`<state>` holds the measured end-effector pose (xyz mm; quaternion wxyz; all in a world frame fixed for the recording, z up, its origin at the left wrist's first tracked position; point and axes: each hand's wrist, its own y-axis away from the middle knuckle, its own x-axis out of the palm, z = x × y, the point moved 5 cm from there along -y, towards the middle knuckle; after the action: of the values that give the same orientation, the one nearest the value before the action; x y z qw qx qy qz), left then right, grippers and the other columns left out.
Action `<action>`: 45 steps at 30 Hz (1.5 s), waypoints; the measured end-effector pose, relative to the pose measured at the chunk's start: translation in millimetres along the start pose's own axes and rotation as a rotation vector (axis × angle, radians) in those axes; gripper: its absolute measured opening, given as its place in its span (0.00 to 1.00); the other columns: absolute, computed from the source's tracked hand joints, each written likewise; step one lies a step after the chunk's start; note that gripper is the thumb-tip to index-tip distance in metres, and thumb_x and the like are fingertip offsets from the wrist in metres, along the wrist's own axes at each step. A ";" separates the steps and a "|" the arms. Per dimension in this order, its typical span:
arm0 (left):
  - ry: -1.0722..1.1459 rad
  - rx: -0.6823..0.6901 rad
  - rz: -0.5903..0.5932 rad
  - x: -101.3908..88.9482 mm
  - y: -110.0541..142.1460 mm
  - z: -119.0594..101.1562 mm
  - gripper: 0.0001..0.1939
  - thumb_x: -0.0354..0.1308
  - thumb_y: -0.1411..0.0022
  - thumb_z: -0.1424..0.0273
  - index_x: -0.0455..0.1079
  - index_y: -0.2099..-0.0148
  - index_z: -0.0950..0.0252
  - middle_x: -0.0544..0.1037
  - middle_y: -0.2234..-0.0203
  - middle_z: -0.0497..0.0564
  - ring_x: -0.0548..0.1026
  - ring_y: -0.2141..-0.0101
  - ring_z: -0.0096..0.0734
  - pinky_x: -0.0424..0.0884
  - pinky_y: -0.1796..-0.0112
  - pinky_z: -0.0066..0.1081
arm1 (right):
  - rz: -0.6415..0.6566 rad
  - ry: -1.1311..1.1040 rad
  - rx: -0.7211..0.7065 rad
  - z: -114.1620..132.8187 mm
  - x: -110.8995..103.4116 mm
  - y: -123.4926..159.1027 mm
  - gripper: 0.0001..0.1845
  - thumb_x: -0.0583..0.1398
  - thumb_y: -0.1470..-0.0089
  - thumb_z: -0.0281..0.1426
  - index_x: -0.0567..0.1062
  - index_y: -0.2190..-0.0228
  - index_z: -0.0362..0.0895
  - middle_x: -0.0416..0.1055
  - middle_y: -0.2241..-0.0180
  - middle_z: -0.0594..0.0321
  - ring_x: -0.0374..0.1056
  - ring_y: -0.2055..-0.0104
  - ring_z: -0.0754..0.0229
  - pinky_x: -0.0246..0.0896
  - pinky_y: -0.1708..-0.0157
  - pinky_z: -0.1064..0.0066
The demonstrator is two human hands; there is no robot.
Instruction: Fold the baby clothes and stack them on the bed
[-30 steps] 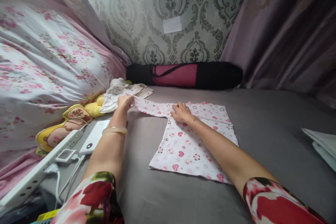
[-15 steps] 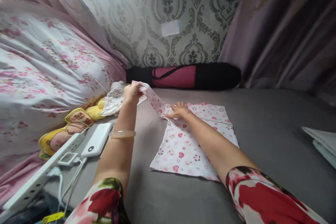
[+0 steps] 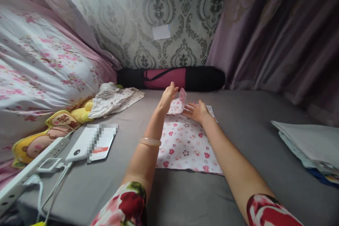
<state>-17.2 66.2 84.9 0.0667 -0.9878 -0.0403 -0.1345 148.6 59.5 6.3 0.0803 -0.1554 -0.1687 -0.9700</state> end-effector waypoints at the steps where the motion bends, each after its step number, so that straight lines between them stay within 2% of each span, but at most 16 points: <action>1: 0.028 -0.017 0.012 -2.3 2.0 7.2 0.25 0.50 0.37 0.47 0.69 0.53 0.62 0.76 0.51 0.59 0.69 0.44 0.44 0.64 0.46 0.39 | 0.014 0.024 -0.003 -0.4 -8.5 1.0 0.37 0.30 0.37 0.50 0.62 0.47 0.42 0.72 0.54 0.46 0.72 0.55 0.48 0.67 0.57 0.47; 3: 0.034 -0.036 -0.087 -20.4 4.7 19.9 0.28 0.43 0.35 0.45 0.67 0.51 0.62 0.75 0.48 0.59 0.67 0.41 0.43 0.60 0.43 0.40 | 0.030 0.052 -0.002 -3.6 -21.1 3.1 0.36 0.32 0.38 0.52 0.62 0.48 0.43 0.72 0.54 0.45 0.71 0.53 0.45 0.66 0.58 0.42; 6: -0.046 -0.099 -0.335 -59.3 8.9 36.7 0.29 0.36 0.33 0.47 0.64 0.49 0.63 0.76 0.50 0.60 0.69 0.43 0.42 0.61 0.44 0.40 | 0.039 -0.110 0.022 -10.6 -26.4 6.6 0.24 0.47 0.39 0.49 0.65 0.53 0.45 0.73 0.55 0.49 0.70 0.52 0.45 0.67 0.57 0.41; 8: -0.135 -0.123 -0.445 -78.6 12.0 43.8 0.27 0.34 0.31 0.51 0.63 0.48 0.64 0.77 0.52 0.61 0.71 0.45 0.40 0.62 0.45 0.38 | 0.014 -0.213 0.045 -13.9 -24.8 7.6 0.12 0.56 0.42 0.38 0.67 0.57 0.47 0.73 0.57 0.54 0.72 0.54 0.49 0.69 0.58 0.46; 9: -0.189 -0.122 -0.473 -84.7 13.0 46.0 0.26 0.34 0.30 0.53 0.63 0.48 0.65 0.78 0.52 0.61 0.72 0.46 0.39 0.62 0.45 0.38 | -0.006 -0.229 0.053 -14.4 -23.8 7.1 0.10 0.58 0.45 0.31 0.67 0.59 0.46 0.74 0.59 0.56 0.72 0.56 0.52 0.71 0.58 0.50; 11: -0.313 -0.097 -0.488 -89.8 14.4 48.5 0.24 0.34 0.30 0.57 0.63 0.47 0.66 0.78 0.53 0.61 0.73 0.47 0.37 0.63 0.45 0.38 | -0.065 -0.212 0.037 -12.3 -24.2 4.6 0.15 0.58 0.52 0.20 0.68 0.61 0.45 0.74 0.62 0.59 0.73 0.60 0.57 0.73 0.61 0.58; 14: -0.520 -0.053 -0.437 -84.6 16.5 52.3 0.21 0.36 0.30 0.64 0.63 0.46 0.68 0.77 0.51 0.61 0.72 0.46 0.36 0.62 0.45 0.37 | -0.178 -0.128 -0.087 -1.1 -33.0 -0.2 0.22 0.56 0.61 0.15 0.70 0.61 0.43 0.73 0.66 0.63 0.72 0.65 0.61 0.73 0.67 0.69; 17: -0.745 -0.039 -0.283 -70.2 21.0 61.3 0.22 0.42 0.33 0.70 0.59 0.40 0.69 0.73 0.46 0.61 0.68 0.43 0.36 0.60 0.43 0.36 | -0.270 0.041 -0.236 10.1 -47.9 -2.8 0.29 0.57 0.62 0.17 0.71 0.55 0.44 0.72 0.66 0.65 0.71 0.68 0.63 0.70 0.70 0.74; 21: -1.086 -0.051 -0.051 -53.5 30.5 75.2 0.28 0.46 0.39 0.77 0.56 0.36 0.67 0.66 0.40 0.60 0.62 0.39 0.41 0.53 0.39 0.44 | -0.401 0.390 -0.333 13.1 -68.1 -5.7 0.34 0.58 0.60 0.20 0.69 0.48 0.44 0.73 0.59 0.59 0.72 0.62 0.59 0.70 0.63 0.69; 24: -1.230 -0.071 -0.012 -52.0 34.5 77.9 0.31 0.45 0.40 0.79 0.55 0.34 0.66 0.63 0.38 0.60 0.58 0.37 0.46 0.46 0.38 0.52 | -0.463 0.615 -0.387 13.9 -77.5 -8.4 0.34 0.58 0.58 0.21 0.68 0.46 0.40 0.74 0.55 0.54 0.71 0.55 0.56 0.68 0.55 0.65; 28: -1.283 -0.089 -0.004 -53.4 35.4 75.0 0.32 0.42 0.40 0.80 0.53 0.33 0.65 0.62 0.37 0.60 0.56 0.36 0.46 0.46 0.38 0.53 | -0.519 0.898 -0.400 16.2 -83.1 -6.1 0.33 0.55 0.53 0.20 0.65 0.43 0.35 0.74 0.52 0.48 0.70 0.50 0.52 0.63 0.48 0.63; 32: -1.329 -0.034 -0.014 -47.3 36.8 69.8 0.30 0.40 0.38 0.78 0.52 0.33 0.68 0.60 0.36 0.62 0.52 0.35 0.46 0.46 0.38 0.54 | -0.591 1.175 -0.541 19.5 -70.1 7.1 0.30 0.48 0.46 0.20 0.64 0.42 0.32 0.67 0.44 0.43 0.63 0.42 0.51 0.56 0.43 0.61; 36: -1.381 0.075 0.038 -31.0 39.7 69.4 0.26 0.38 0.33 0.73 0.54 0.34 0.66 0.61 0.36 0.59 0.50 0.34 0.43 0.44 0.37 0.51 | -0.513 1.436 -0.631 11.2 -35.4 14.6 0.28 0.46 0.39 0.26 0.61 0.39 0.33 0.57 0.37 0.47 0.48 0.33 0.49 0.42 0.36 0.55; 38: -1.413 0.095 0.102 -23.9 41.1 74.2 0.25 0.37 0.31 0.68 0.54 0.34 0.65 0.59 0.35 0.58 0.49 0.34 0.42 0.42 0.36 0.49 | -0.444 1.527 -0.606 2.7 -21.0 14.6 0.29 0.45 0.36 0.32 0.58 0.38 0.35 0.52 0.34 0.50 0.42 0.32 0.48 0.34 0.35 0.52; 40: -1.461 0.068 0.158 -21.1 41.9 81.4 0.26 0.36 0.30 0.64 0.53 0.33 0.65 0.55 0.34 0.58 0.47 0.33 0.43 0.40 0.36 0.49 | -0.409 1.584 -0.541 -6.3 -14.7 13.4 0.30 0.43 0.35 0.37 0.57 0.36 0.36 0.49 0.33 0.51 0.39 0.31 0.49 0.30 0.34 0.52; 45: -1.542 -0.014 0.178 -25.3 41.7 91.3 0.29 0.35 0.30 0.58 0.51 0.32 0.63 0.49 0.32 0.60 0.46 0.33 0.46 0.40 0.37 0.50 | -0.415 1.668 -0.365 -21.0 -21.2 9.0 0.34 0.40 0.34 0.41 0.55 0.36 0.33 0.47 0.33 0.51 0.38 0.31 0.48 0.29 0.34 0.54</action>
<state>-13.6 36.5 -14.2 0.0239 -0.8021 0.0050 0.5967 164.6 45.9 -16.8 -0.0268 0.6274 0.0780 -0.7743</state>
